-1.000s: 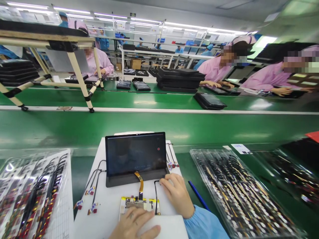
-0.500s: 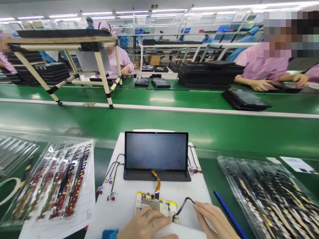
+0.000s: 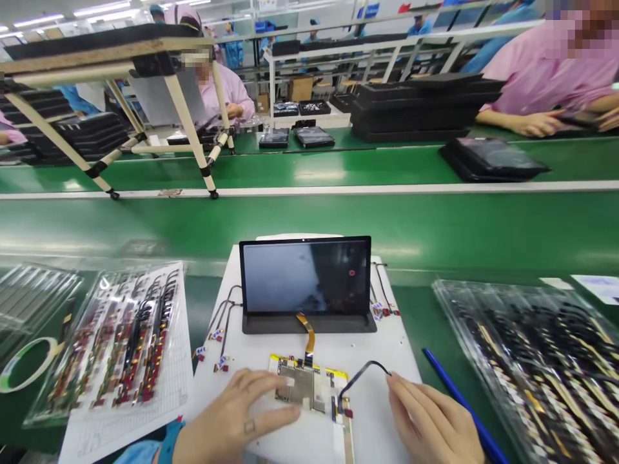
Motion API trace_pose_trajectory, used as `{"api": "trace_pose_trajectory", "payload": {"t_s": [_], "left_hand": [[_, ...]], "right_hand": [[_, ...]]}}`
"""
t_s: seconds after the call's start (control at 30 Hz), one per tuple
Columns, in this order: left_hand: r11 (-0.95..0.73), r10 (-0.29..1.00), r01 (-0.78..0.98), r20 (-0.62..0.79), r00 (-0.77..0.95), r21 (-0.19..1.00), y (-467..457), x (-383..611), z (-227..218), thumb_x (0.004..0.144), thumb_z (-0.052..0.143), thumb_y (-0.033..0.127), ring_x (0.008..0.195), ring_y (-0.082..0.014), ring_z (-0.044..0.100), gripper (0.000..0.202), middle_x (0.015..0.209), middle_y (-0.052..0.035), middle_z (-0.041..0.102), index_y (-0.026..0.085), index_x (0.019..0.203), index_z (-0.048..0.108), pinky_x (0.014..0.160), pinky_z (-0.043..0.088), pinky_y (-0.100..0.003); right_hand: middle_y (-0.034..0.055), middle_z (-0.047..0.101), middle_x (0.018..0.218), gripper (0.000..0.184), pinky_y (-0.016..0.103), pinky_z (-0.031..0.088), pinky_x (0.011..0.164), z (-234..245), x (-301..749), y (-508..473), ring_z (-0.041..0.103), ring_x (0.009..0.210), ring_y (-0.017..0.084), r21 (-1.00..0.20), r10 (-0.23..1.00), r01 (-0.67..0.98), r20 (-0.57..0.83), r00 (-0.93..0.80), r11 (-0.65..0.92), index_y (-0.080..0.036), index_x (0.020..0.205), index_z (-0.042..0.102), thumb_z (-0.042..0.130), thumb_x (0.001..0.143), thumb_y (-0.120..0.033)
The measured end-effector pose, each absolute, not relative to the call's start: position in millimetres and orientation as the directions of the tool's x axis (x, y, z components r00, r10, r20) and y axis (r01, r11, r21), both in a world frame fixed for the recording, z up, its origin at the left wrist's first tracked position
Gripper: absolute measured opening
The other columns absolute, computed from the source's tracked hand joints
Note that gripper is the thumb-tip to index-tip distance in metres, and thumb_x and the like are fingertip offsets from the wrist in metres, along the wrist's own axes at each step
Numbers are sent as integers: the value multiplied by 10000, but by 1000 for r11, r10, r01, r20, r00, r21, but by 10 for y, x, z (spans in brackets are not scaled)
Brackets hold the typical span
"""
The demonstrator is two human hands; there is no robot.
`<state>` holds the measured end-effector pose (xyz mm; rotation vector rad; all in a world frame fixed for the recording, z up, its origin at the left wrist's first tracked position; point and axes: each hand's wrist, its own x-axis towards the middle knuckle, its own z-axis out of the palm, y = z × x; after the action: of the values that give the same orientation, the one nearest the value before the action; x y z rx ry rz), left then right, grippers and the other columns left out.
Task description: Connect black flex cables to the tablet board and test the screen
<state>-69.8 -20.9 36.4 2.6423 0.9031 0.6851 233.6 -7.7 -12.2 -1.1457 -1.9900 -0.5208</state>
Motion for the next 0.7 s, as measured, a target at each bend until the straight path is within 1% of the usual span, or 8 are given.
{"api": "trace_pose_trajectory", "payload": {"t_s": [0.07,0.17,0.23,0.27,0.33,0.4,0.53,0.7], "left_hand": [[-644,745,479,346,571,596,-108,-668,436,854,507,507,1076,-241,571,493,1185,-128,593,253,1277,494,874,483,-351],[-294,955,383,254,152,876,157,-611,499,855,492,481,1102,-267,555,493,1229,-137,550,222,1275,482,917,455,-393],[-123,978,255,160,-132,959,374,-561,472,820,547,427,1125,-268,535,485,1230,-133,535,194,1241,481,956,420,-408],[-86,958,200,136,-254,976,478,-534,433,792,576,398,1136,-264,525,490,1222,-131,529,190,1223,473,966,405,-409],[-65,907,139,117,-405,988,649,-482,316,751,599,358,1142,-255,513,511,1207,-123,516,194,1210,444,967,390,-403],[-85,878,133,137,-458,988,751,-440,179,750,591,333,1139,-238,507,504,1185,-111,514,199,1207,424,968,379,-382],[-179,888,141,221,-404,974,791,-411,1,819,535,330,1100,-204,533,434,1175,-102,529,193,1211,411,947,393,-333],[-274,877,84,284,-387,958,781,-417,-5,853,519,379,1048,-194,572,410,1140,-94,569,188,1205,432,915,420,-309]], "right_hand": [[-28,664,816,455,317,439,618,-106,2328,-77,582,639,171,-17,541,856,782,-310,516,-240,1317,446,539,893,-104],[-4,665,803,391,308,436,606,-61,2304,-63,578,634,167,16,519,841,781,-349,541,-194,1258,501,543,885,-83],[-9,664,789,323,295,433,585,-32,2289,-51,577,623,157,30,505,837,785,-357,546,-205,1187,549,543,887,-87],[-18,663,777,295,289,431,574,-19,2284,-46,575,612,151,35,500,839,790,-356,542,-218,1149,569,545,886,-88],[-27,661,757,260,283,427,557,0,2281,-39,573,595,145,43,494,846,795,-351,531,-228,1090,594,552,879,-83],[-28,660,746,229,280,423,544,14,2279,-35,573,584,144,54,497,854,793,-352,518,-227,1039,610,555,875,-78],[-29,659,737,196,277,401,519,22,2265,-36,580,570,137,65,510,859,781,-360,508,-226,971,627,560,871,-72],[-49,663,806,315,278,414,533,3,2318,-73,599,583,134,37,559,865,750,-355,500,-284,1121,606,587,863,-104]]}}
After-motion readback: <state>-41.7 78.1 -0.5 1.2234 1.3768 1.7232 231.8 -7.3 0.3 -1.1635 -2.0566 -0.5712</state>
